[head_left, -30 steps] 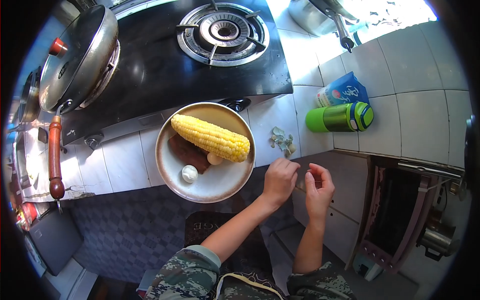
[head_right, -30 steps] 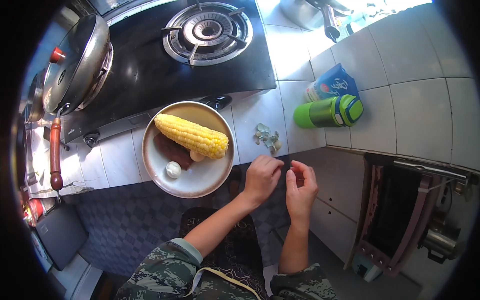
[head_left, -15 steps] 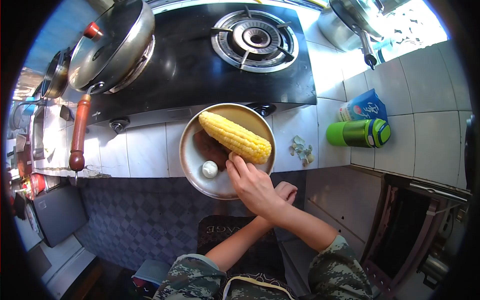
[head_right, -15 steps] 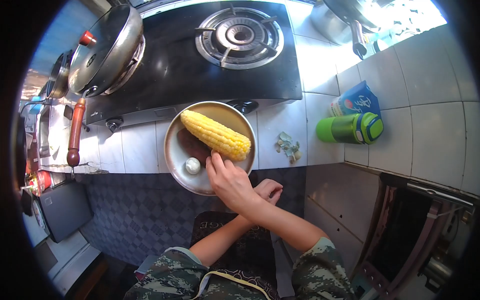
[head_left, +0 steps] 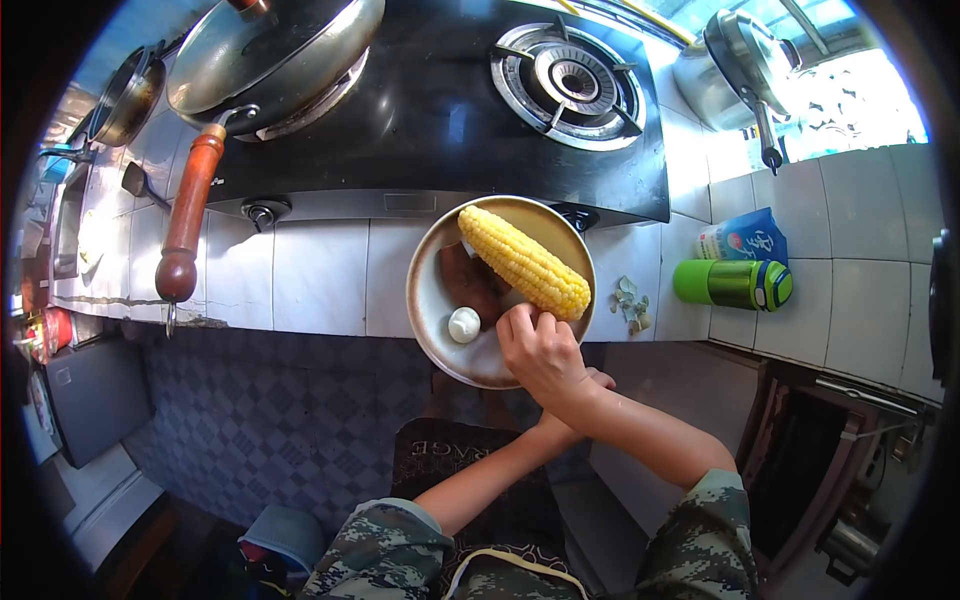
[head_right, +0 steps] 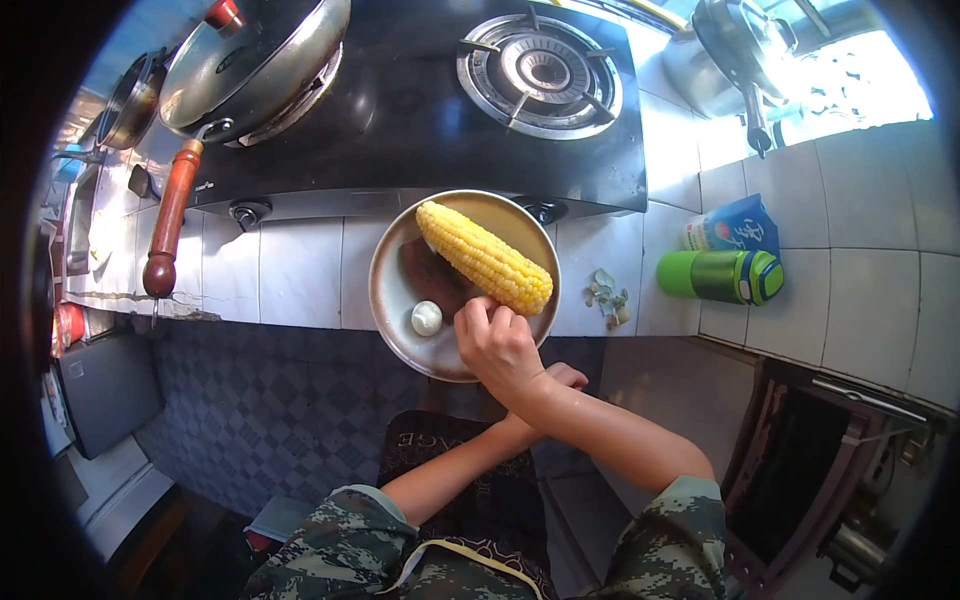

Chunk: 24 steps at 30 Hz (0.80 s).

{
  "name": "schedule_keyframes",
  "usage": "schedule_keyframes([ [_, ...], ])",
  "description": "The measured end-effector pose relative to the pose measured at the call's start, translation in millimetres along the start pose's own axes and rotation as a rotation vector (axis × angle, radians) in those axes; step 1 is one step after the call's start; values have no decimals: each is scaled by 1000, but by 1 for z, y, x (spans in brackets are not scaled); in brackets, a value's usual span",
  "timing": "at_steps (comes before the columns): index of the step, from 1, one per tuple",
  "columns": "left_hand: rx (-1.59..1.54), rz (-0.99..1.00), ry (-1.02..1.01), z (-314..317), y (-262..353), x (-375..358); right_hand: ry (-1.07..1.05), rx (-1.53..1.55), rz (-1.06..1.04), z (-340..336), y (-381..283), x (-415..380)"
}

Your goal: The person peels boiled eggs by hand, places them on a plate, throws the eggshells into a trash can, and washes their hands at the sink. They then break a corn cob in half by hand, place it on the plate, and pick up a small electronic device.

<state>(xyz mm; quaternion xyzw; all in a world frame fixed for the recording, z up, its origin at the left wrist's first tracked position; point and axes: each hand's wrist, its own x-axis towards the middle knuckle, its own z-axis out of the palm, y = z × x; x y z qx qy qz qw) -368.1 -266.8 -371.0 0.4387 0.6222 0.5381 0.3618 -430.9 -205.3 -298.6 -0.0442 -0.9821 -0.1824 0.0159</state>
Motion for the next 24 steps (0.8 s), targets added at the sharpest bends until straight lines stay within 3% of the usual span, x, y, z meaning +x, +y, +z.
schedule_keyframes([
  [5,-143,-82,0,-7,4,-12,-73,20,43,0,-4,2],
  [9,-242,-193,106,-2,-1,-18,-58,257,58,-22,4,6],
  [11,-240,-131,134,3,-16,-20,-50,393,96,-36,7,12],
  [13,-244,-67,149,3,-17,-19,159,701,158,-45,3,31],
  [15,-80,-28,60,-17,3,-3,140,743,214,-43,-3,50],
  [17,-107,-37,63,-14,12,8,131,781,281,-45,3,48],
  [19,-121,-14,153,-10,24,28,192,933,387,-52,11,40],
  [22,-285,-51,231,-5,47,63,329,923,599,-62,40,-6],
  [23,-287,-43,222,-4,48,75,430,970,769,-59,48,-23],
  [24,-590,-261,237,-2,45,86,532,1015,938,-50,56,-41],
])
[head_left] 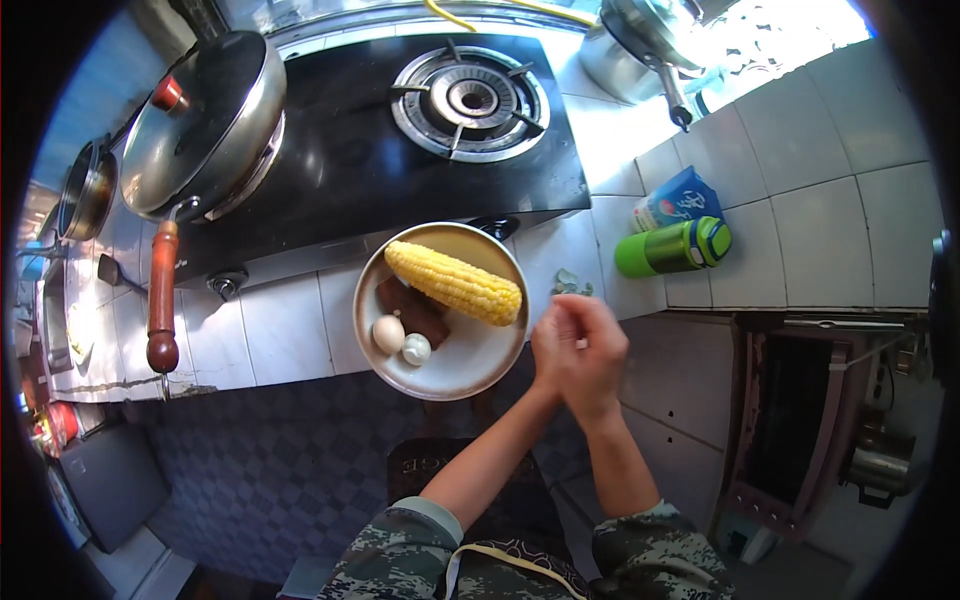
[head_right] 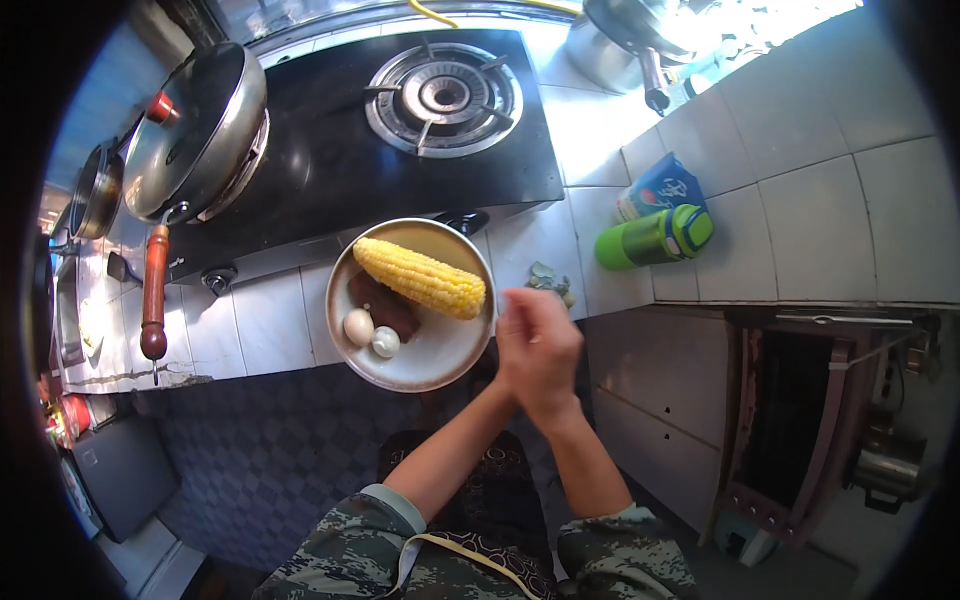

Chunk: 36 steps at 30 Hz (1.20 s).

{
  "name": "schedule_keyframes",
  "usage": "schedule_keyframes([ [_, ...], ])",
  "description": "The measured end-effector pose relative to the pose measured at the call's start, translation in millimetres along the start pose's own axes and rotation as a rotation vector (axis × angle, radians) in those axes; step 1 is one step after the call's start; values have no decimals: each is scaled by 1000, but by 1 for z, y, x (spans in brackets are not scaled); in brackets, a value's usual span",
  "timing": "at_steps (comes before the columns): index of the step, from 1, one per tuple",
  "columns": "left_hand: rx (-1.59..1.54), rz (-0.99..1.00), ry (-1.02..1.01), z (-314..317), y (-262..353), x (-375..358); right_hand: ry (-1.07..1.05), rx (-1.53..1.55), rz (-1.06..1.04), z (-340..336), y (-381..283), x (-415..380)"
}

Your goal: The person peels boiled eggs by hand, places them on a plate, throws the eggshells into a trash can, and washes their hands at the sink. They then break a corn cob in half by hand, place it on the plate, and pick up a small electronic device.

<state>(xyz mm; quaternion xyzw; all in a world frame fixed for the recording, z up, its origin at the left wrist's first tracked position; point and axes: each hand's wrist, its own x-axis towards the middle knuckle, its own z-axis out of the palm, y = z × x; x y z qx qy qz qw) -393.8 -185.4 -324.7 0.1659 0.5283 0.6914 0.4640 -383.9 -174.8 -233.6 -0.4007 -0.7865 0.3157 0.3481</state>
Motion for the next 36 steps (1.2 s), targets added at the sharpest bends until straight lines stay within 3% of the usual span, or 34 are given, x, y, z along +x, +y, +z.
schedule_keyframes([
  [1,-277,-244,46,4,-3,8,40,-58,87,-14,21,-1],
  [3,-188,-142,109,9,-16,16,93,-110,176,-34,75,-10],
  [4,-137,-102,113,7,-21,17,51,-121,336,-39,107,-16],
  [5,-127,-99,102,5,-23,17,7,-129,499,-41,128,-20],
  [6,-150,-151,109,4,-25,17,19,-121,501,-39,141,-21],
  [8,-164,-208,114,-2,-24,10,-1,-12,443,-36,157,-19],
  [10,-341,-520,55,-11,-19,-3,9,26,423,-33,164,-12],
  [11,-336,-519,49,-15,-24,-8,8,-18,255,-32,163,-6],
  [12,-380,-671,13,-20,-33,-14,5,-62,83,-31,165,1],
  [13,-425,-823,-23,-24,-45,-18,-35,27,59,-28,170,6],
  [14,-424,-820,-23,-29,-62,-18,-33,28,57,-24,172,12],
  [16,-730,-1051,-78,-38,-98,-9,-190,2,-189,-16,176,26],
  [18,-744,-1025,-82,-39,-107,1,-242,52,-268,-5,179,40],
  [20,-989,-949,-231,-46,-124,11,-305,108,-327,1,189,44],
  [21,-992,-953,-213,-45,-133,11,-442,258,-314,3,196,45],
  [23,-236,-284,-318,-33,-123,9,-596,475,-259,2,192,39],
  [27,-457,-500,-230,-35,-140,-1,-749,632,-249,-4,193,-2],
  [29,-605,-619,-180,-40,-141,-3,-726,629,-434,-5,189,-16],
  [34,-983,-895,-65,-52,-130,-15,-693,591,-473,-3,178,-52],
  [36,-969,-910,-37,-55,-115,-19,-676,562,-450,-5,165,-66],
])
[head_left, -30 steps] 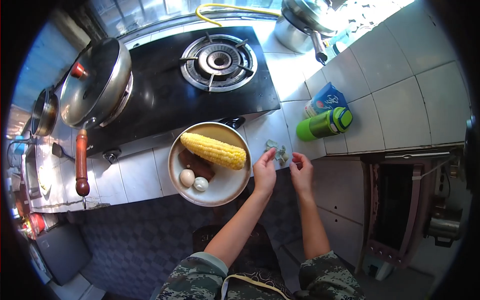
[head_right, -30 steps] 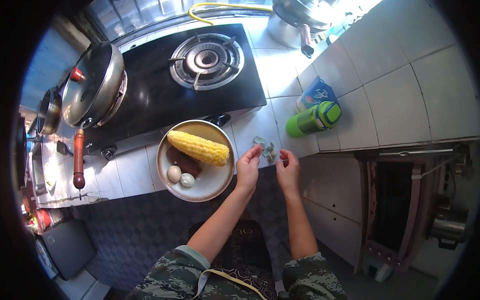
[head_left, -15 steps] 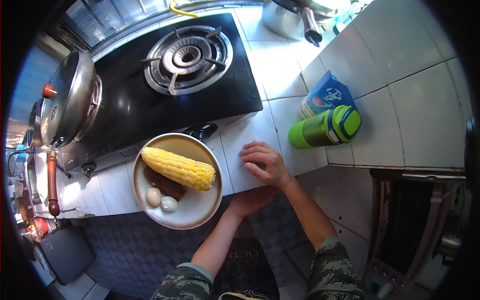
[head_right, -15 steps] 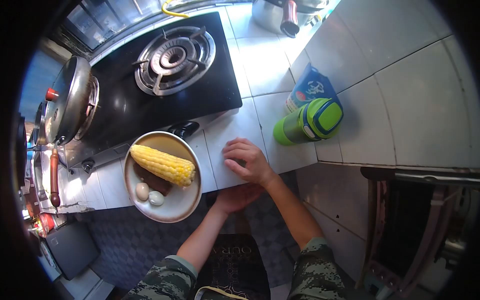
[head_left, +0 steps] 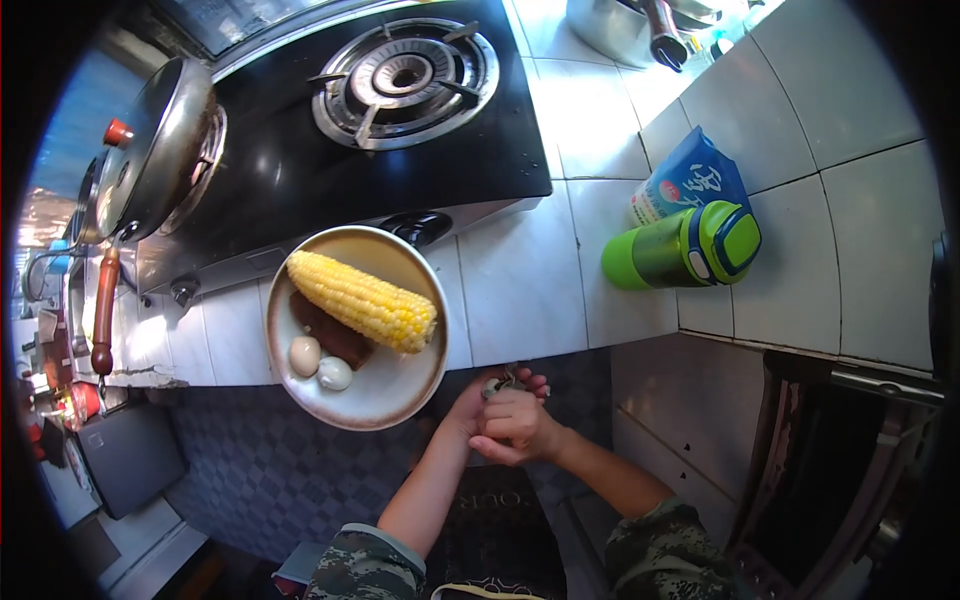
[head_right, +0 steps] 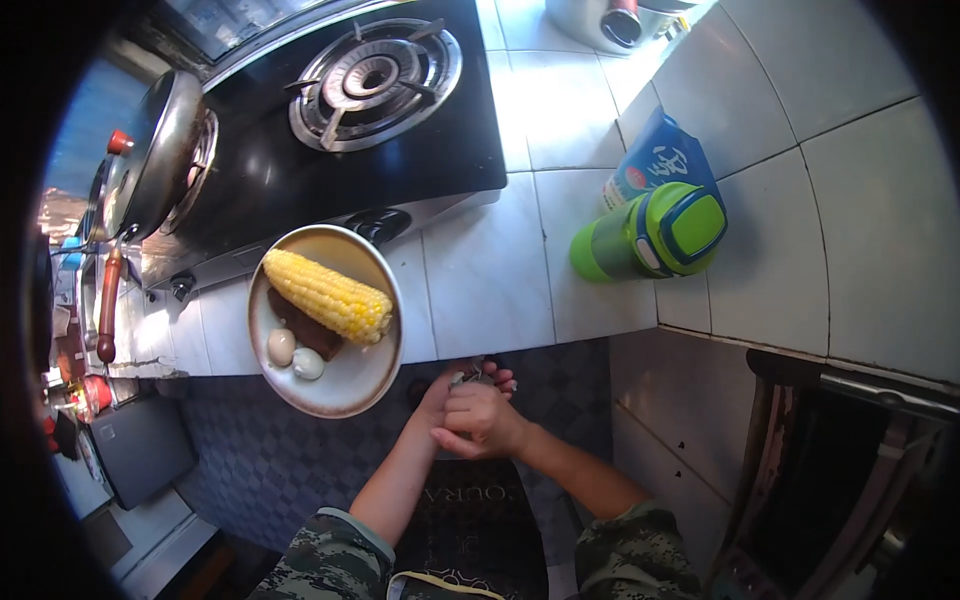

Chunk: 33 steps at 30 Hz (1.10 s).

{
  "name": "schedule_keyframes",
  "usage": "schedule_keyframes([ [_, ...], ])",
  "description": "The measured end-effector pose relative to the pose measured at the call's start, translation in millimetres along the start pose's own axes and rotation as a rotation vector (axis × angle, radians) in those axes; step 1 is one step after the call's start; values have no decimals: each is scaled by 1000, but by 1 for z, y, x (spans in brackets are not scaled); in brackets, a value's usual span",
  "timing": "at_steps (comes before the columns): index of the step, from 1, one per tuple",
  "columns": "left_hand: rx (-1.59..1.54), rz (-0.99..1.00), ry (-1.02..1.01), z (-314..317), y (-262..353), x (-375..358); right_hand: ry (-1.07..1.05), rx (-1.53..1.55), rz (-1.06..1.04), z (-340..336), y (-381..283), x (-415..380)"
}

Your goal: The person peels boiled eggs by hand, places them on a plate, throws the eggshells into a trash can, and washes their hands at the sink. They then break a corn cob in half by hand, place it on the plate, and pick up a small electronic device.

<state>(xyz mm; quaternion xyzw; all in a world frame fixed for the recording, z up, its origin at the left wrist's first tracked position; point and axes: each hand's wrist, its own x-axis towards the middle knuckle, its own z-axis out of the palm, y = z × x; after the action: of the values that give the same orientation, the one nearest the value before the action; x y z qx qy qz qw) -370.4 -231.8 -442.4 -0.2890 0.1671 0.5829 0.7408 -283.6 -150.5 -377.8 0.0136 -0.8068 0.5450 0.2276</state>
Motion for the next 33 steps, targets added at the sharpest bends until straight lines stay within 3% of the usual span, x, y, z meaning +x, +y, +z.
schedule_keyframes([
  [5,226,50,-19,-22,20,-18,114,-8,104,31,-36,5],
  [9,365,62,-145,-60,44,-33,816,370,467,59,-34,-10],
  [11,409,53,-152,-69,52,-67,1015,499,575,69,-34,-10],
  [12,394,59,-161,-76,53,-92,1000,489,582,81,-40,-13],
  [14,352,59,-149,-90,65,-146,1395,1044,818,109,-44,-18],
  [15,326,77,-114,-102,68,-176,1426,1195,871,129,-46,-23],
  [16,333,106,-126,-117,71,-209,1394,1203,858,159,-57,-17],
  [18,162,155,-108,-148,79,-279,1382,1251,1076,219,-81,6],
  [20,69,229,-131,-180,93,-357,1210,1395,1150,288,-97,28],
  [24,-98,503,-90,-219,123,-515,829,1453,1490,411,-153,126],
  [28,-312,795,-234,-254,171,-630,361,1447,1518,496,-181,206],
  [33,-443,934,-332,-287,271,-723,271,1492,1577,576,-166,291],
])
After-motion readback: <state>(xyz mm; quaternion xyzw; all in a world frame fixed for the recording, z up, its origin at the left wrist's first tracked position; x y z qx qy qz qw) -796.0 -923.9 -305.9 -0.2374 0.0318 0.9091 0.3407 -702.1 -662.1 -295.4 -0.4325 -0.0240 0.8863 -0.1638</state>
